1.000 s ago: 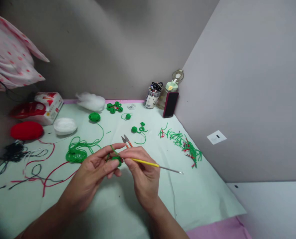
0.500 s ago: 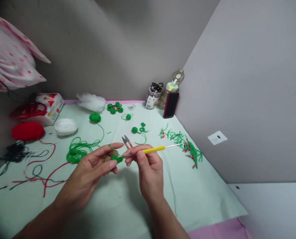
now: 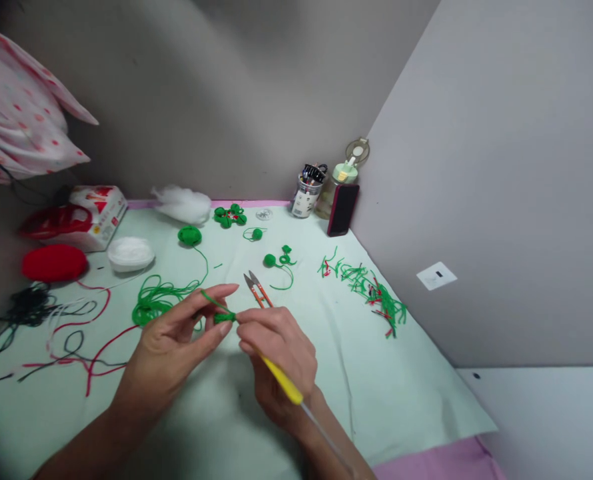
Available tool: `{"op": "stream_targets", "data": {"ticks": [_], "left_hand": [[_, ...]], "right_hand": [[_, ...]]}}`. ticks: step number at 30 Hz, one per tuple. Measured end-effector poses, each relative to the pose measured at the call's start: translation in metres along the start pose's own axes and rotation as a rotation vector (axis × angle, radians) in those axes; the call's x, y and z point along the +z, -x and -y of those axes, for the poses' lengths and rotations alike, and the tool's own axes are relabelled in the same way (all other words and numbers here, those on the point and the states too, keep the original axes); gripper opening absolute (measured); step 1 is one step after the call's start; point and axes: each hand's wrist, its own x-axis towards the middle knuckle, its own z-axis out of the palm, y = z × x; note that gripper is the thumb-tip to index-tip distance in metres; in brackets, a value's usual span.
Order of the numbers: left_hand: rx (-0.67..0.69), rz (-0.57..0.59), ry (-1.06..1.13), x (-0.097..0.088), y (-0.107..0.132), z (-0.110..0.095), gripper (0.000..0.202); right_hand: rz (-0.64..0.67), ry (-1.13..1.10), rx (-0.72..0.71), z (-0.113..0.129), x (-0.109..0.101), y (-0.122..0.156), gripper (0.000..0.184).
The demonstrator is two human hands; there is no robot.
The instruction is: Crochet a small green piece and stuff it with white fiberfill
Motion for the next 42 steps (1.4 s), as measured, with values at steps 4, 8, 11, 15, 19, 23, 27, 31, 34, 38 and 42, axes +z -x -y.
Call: {"op": "stream_targets", "data": {"ticks": [4,8,11,15,19,23,27,31,34,38,42], "left_hand": [[-0.109,0.000,0.182,0.006,0.005,0.001,0.046],[-0.408,0.198,0.589,0.007,0.003,-0.002,0.054],[-0.452,0.198,0.705,0.004,-0.001,-0.005,0.043],[-0.341,0.179,0.574,0.003,0.000,-0.001,0.045],[-0.263,0.135,0.447,0.007,0.004,0.008,0.047],[-0.325,0.127,0.561,0.010,0.001,0.008,0.047],[-0.477,0.174,0.733,0.006,-0.005,0.002,0.034],[-0.356,0.118,0.598,0.005,-0.005,0.003,0.036],[-0.293,0.161,0.479,0.008,-0.002,0.006,0.038],[-0.285,0.161,0.448,0.009,-0.002,0.006,0.030],[-0.288,0.154,0.420,0.006,-0.003,0.004,0.030]], "right_hand": [[-0.003,0.208,-0.090,-0.001,0.000,0.005,0.031],[-0.022,0.249,-0.069,-0.002,-0.002,0.006,0.038],[-0.146,-0.171,0.183,-0.004,-0.001,-0.002,0.023],[-0.156,-0.390,0.328,-0.005,0.005,-0.010,0.016],[-0.115,-0.168,0.216,-0.002,0.009,-0.002,0.022],[-0.052,0.118,0.020,-0.002,0.007,0.006,0.040],[-0.190,-0.166,0.225,-0.007,0.001,-0.004,0.025],[-0.190,-0.500,0.430,-0.011,0.003,-0.010,0.016],[-0.162,-0.470,0.423,-0.012,0.006,-0.006,0.012],[-0.180,-0.547,0.487,-0.012,0.005,-0.006,0.012],[-0.207,-0.679,0.586,-0.010,0.003,-0.010,0.014]]}}
